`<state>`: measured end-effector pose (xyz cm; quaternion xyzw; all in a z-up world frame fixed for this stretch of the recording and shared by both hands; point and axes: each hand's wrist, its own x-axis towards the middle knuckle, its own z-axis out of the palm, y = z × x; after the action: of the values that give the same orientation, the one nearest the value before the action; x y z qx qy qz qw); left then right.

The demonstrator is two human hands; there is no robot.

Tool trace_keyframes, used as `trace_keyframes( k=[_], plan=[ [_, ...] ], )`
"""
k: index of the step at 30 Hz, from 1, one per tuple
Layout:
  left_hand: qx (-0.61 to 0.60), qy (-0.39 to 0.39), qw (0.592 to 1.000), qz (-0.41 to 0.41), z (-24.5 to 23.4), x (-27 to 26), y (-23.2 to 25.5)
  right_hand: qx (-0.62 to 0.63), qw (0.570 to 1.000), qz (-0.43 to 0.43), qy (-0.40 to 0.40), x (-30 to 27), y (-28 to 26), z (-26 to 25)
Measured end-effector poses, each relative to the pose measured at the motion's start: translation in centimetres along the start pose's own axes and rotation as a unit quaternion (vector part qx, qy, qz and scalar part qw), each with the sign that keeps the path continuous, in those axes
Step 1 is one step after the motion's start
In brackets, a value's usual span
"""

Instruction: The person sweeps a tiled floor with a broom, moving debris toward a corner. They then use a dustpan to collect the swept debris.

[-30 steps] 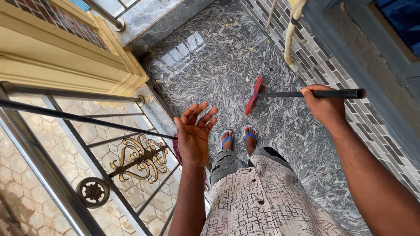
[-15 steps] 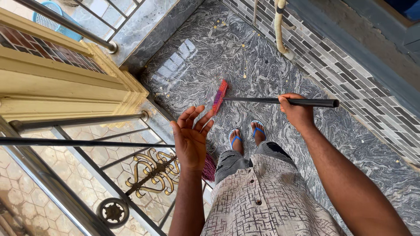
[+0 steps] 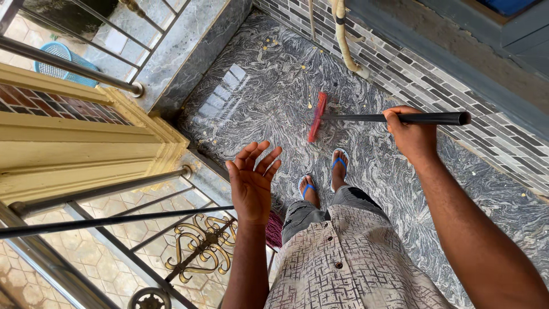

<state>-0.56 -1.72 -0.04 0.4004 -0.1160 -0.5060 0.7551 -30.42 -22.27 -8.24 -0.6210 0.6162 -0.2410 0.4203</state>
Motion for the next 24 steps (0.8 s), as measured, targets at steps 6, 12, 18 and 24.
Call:
trace_keyframes(
  k=[6,12,18,24],
  plan=[
    [0.031,0.002,0.999,-0.009,3.6,2.3,-1.2,0.104,0.994,0.023,-0.016,3.8,4.1,1.9],
    [0.035,0.009,0.999,0.000,6.9,4.8,-2.3,-0.013,1.000,0.001,-0.020,6.9,4.7,-1.6],
    [0.038,-0.005,0.999,0.014,9.4,6.5,-4.3,-0.046,0.996,-0.080,0.007,10.9,3.7,-6.3],
    [0.019,-0.006,1.000,0.007,11.0,7.6,-6.3,0.209,0.977,0.018,0.027,15.0,8.5,-4.8]
  ],
)
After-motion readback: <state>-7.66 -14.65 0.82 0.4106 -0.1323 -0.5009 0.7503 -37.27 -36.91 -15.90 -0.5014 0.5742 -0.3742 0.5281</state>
